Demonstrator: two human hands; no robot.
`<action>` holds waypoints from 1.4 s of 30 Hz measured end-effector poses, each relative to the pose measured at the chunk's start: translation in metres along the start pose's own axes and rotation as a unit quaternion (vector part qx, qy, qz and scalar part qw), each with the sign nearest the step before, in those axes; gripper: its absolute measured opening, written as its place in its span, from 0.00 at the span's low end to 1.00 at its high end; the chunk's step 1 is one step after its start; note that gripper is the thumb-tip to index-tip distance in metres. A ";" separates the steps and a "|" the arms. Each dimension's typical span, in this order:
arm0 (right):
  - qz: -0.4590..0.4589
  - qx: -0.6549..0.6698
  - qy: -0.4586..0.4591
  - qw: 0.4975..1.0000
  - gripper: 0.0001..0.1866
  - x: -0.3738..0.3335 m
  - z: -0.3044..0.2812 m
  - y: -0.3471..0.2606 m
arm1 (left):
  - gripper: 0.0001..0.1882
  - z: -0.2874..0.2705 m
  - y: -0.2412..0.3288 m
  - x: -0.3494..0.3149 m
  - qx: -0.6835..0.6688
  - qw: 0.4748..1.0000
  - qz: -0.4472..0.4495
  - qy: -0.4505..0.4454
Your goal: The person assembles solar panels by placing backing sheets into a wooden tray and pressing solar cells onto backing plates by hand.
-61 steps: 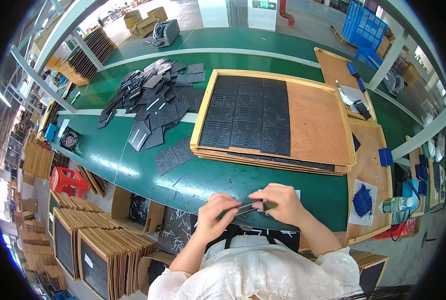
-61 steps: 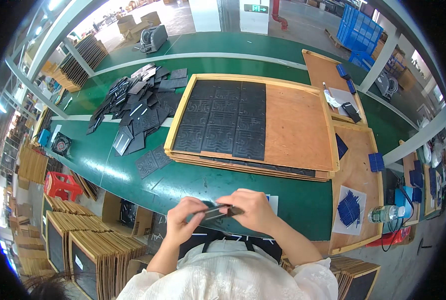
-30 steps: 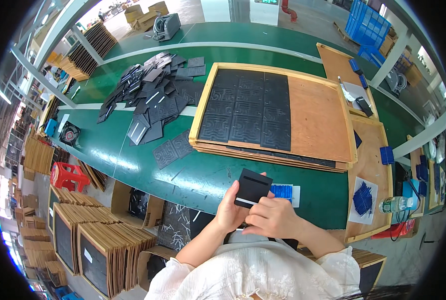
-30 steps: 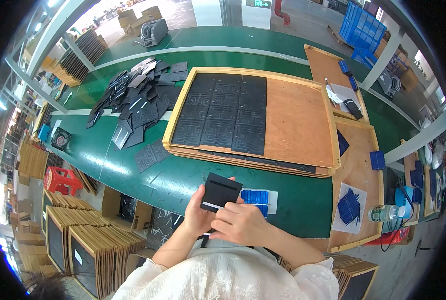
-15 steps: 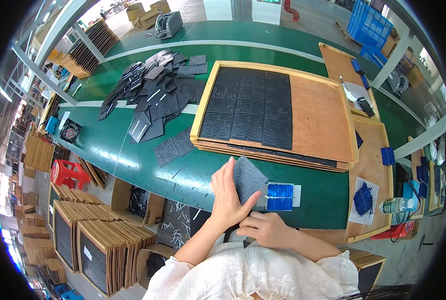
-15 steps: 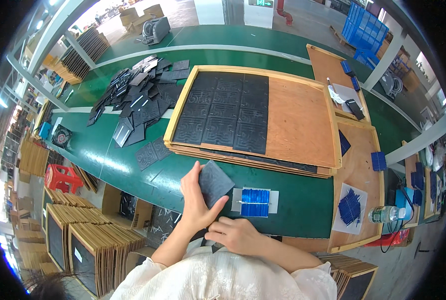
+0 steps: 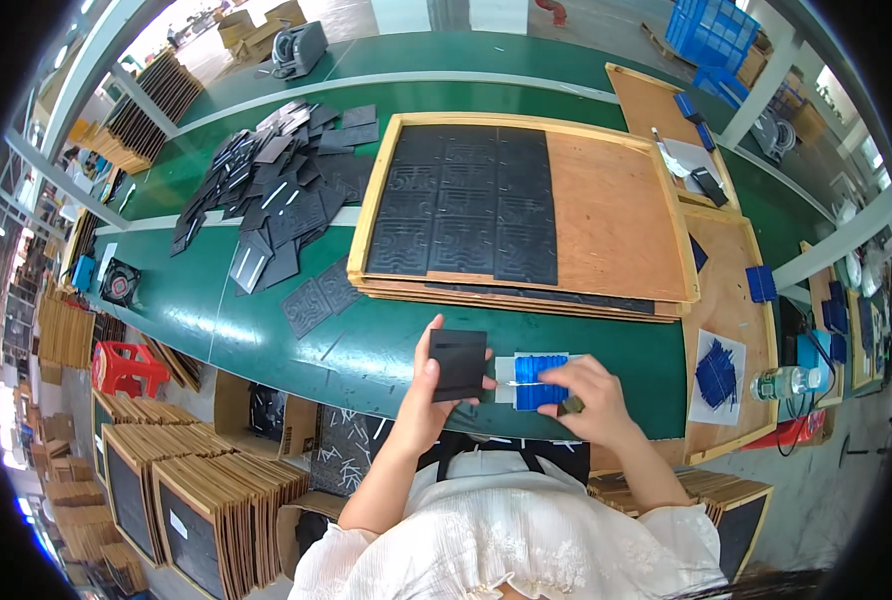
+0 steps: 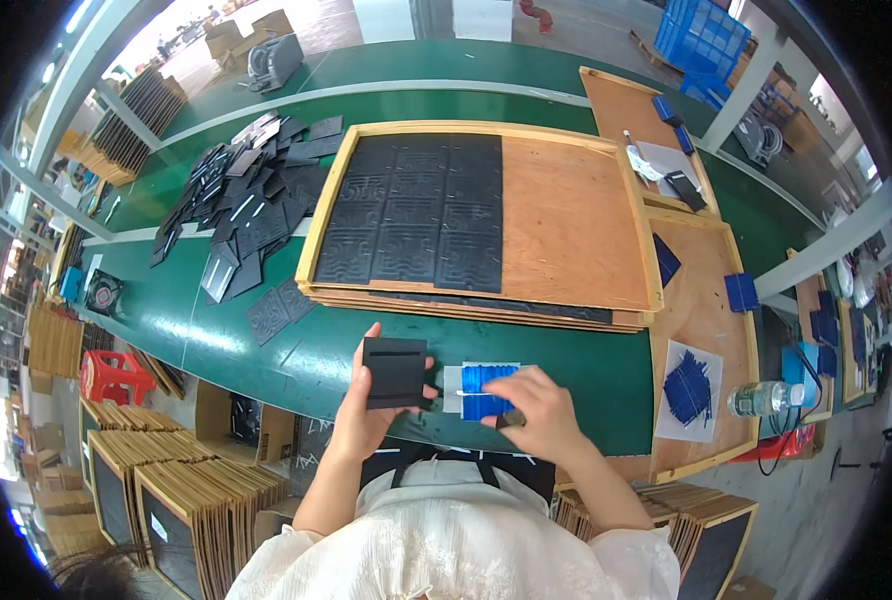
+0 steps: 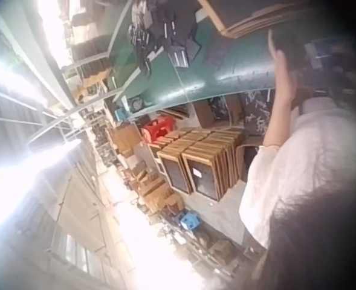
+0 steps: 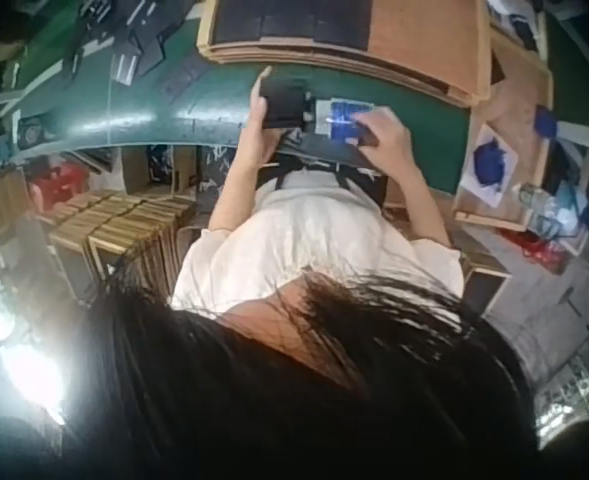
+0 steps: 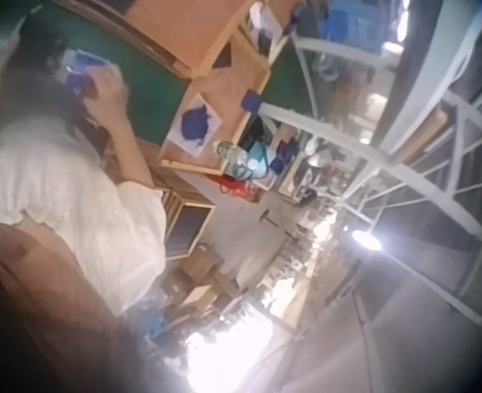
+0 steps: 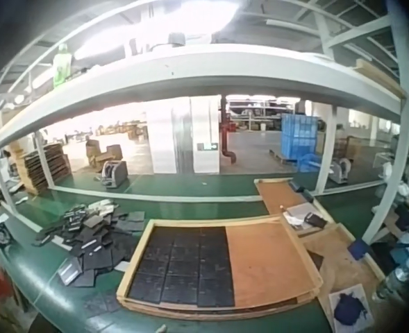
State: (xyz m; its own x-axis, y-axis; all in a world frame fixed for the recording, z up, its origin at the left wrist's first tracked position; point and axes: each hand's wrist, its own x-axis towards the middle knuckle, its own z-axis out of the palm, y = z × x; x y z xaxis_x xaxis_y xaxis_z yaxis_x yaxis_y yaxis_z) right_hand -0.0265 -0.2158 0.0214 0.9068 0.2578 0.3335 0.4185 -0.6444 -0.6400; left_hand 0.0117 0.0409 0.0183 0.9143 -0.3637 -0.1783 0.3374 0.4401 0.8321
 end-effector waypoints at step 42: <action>-0.086 -0.003 -0.024 0.996 0.40 0.038 -0.017 -0.037 | 0.54 0.022 -0.026 -0.003 0.064 0.994 0.003 -0.084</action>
State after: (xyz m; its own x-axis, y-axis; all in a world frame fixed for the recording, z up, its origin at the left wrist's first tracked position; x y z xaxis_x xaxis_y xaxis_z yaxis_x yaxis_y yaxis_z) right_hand -0.0079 -0.1943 0.0698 0.8228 0.3989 0.4049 0.5683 -0.5911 -0.5724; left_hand -0.0044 0.0119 0.0089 0.8623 -0.4979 -0.0922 0.2910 0.3381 0.8950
